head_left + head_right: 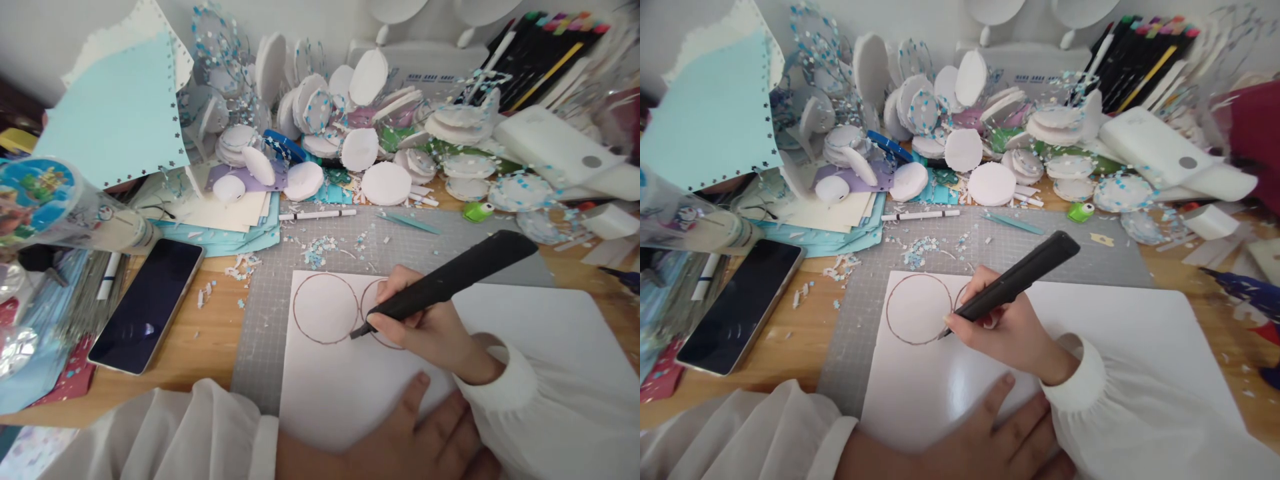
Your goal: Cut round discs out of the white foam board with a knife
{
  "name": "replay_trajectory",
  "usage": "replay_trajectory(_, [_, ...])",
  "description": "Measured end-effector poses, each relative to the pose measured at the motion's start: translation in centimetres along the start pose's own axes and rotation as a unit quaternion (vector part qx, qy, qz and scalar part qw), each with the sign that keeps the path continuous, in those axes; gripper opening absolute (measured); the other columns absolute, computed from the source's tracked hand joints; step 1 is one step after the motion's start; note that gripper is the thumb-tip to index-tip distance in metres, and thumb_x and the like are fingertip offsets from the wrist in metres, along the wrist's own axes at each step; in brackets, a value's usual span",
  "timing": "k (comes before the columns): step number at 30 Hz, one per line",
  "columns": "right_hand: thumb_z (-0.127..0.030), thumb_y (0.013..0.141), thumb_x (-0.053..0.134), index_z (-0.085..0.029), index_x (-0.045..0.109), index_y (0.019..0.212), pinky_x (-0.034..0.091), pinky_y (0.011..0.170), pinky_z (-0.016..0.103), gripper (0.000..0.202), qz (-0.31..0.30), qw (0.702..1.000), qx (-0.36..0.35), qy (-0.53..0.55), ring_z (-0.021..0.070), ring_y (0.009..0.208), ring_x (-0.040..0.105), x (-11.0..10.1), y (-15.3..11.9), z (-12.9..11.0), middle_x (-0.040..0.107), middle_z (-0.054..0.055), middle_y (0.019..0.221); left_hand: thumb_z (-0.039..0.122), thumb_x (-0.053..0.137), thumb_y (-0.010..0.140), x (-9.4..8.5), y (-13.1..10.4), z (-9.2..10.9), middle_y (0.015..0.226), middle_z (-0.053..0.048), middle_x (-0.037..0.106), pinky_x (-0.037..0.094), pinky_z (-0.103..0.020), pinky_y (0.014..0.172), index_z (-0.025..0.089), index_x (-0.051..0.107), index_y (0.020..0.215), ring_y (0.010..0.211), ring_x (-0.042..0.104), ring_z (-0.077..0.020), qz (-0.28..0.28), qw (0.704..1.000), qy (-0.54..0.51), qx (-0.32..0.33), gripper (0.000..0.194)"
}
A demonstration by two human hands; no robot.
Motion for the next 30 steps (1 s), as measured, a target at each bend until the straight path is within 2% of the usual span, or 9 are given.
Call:
replay_trajectory(3, [-0.023, 0.071, 0.068, -0.023, 0.046, 0.069, 0.022, 0.036, 0.022, 0.023, -0.006, 1.000, 0.004, -0.006, 0.0062, 0.043, 0.031, 0.1, -0.1, 0.2, 0.046, -0.007, 0.055, 0.027, 0.027, 0.100, 0.1, -0.1, 0.2, 0.143, -0.001, 0.051, 0.037, -0.049, 0.102, 0.033, 0.053, 0.134, 0.130, 0.048, -0.0243, -0.009, 1.000, 0.019, 0.004, 0.043])
replay_trajectory(6, [-0.025, 0.073, 0.069, -0.023, 0.046, 0.071, 0.028, 0.039, 0.022, 0.023, -0.020, 1.000, 0.000, -0.014, 0.0074, 0.046, 0.035, 0.2, -0.3, 0.4, 0.046, -0.006, 0.058, 0.026, 0.026, 0.101, -0.1, -0.2, -0.1, 0.142, 0.000, 0.052, 0.036, -0.050, 0.103, 0.034, 0.053, 0.133, 0.130, 0.048, -0.0245, -0.015, 1.000, 0.013, 0.002, 0.043])
replay_trajectory(11, [-0.026, 0.074, 0.070, -0.024, 0.049, 0.076, 0.038, 0.048, 0.026, 0.022, -0.056, 0.998, -0.031, -0.029, 0.0114, 0.055, 0.048, 0.3, -0.6, 0.6, 0.050, -0.004, 0.064, 0.024, 0.025, 0.099, -0.6, -0.1, -0.9, 0.135, -0.002, 0.058, 0.039, -0.046, 0.099, 0.030, 0.059, 0.128, 0.125, 0.053, -0.0233, 0.030, 0.999, 0.001, 0.012, 0.045])
replay_trajectory(13, [-0.026, 0.074, 0.071, -0.024, 0.049, 0.078, 0.039, 0.049, 0.026, 0.022, -0.065, 0.997, -0.032, -0.034, 0.0118, 0.056, 0.049, 0.3, -0.6, 0.7, 0.051, -0.003, 0.065, 0.024, 0.027, 0.099, -0.5, 0.0, -0.8, 0.134, -0.001, 0.059, 0.039, -0.046, 0.099, 0.031, 0.059, 0.128, 0.125, 0.053, -0.0232, 0.033, 0.999, 0.001, 0.014, 0.044])
replay_trajectory(18, [-0.028, 0.076, 0.069, -0.023, 0.048, 0.076, 0.036, 0.044, 0.024, 0.022, -0.077, 0.997, 0.008, -0.013, 0.0110, 0.053, 0.045, 0.1, -0.2, 0.7, 0.049, -0.003, 0.062, 0.024, 0.026, 0.100, 0.1, 0.0, 0.0, 0.138, 0.002, 0.056, 0.039, -0.047, 0.101, 0.035, 0.057, 0.129, 0.128, 0.050, -0.0225, -0.007, 1.000, 0.005, -0.009, 0.044])
replay_trajectory(22, [-0.028, 0.076, 0.069, -0.022, 0.050, 0.076, 0.033, 0.042, 0.023, 0.020, -0.081, 0.996, 0.019, -0.012, 0.0093, 0.051, 0.041, -0.1, 0.1, 0.8, 0.050, -0.003, 0.064, 0.022, 0.026, 0.100, 0.0, -0.2, 0.1, 0.138, 0.002, 0.056, 0.037, -0.048, 0.100, 0.035, 0.057, 0.129, 0.129, 0.050, -0.0223, 0.001, 1.000, 0.021, -0.002, 0.045])
replay_trajectory(27, [-0.028, 0.078, 0.068, -0.022, 0.049, 0.078, 0.036, 0.048, 0.024, 0.020, -0.073, 0.996, 0.042, 0.017, 0.0116, 0.059, 0.048, -0.4, 0.5, 1.6, 0.051, -0.002, 0.071, 0.025, 0.024, 0.100, 0.0, -0.3, -0.1, 0.139, 0.000, 0.055, 0.035, -0.050, 0.100, 0.033, 0.053, 0.133, 0.130, 0.049, -0.0250, 0.025, 0.999, 0.039, 0.010, 0.045])
replay_trajectory(30, [-0.028, 0.079, 0.068, -0.022, 0.050, 0.080, 0.037, 0.050, 0.024, 0.019, -0.085, 0.995, 0.050, 0.027, 0.0125, 0.061, 0.050, -0.5, 0.8, 1.9, 0.052, -0.001, 0.073, 0.025, 0.024, 0.100, 0.0, -0.3, 0.0, 0.140, -0.001, 0.054, 0.036, -0.050, 0.099, 0.031, 0.052, 0.134, 0.130, 0.048, -0.0254, 0.014, 0.999, 0.039, 0.017, 0.045])
Point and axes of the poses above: each hand's wrist, its own y-axis towards the middle knuckle, its own x-axis out of the palm, z = x × y, the point moved 4 cm from there along y, towards the middle knuckle
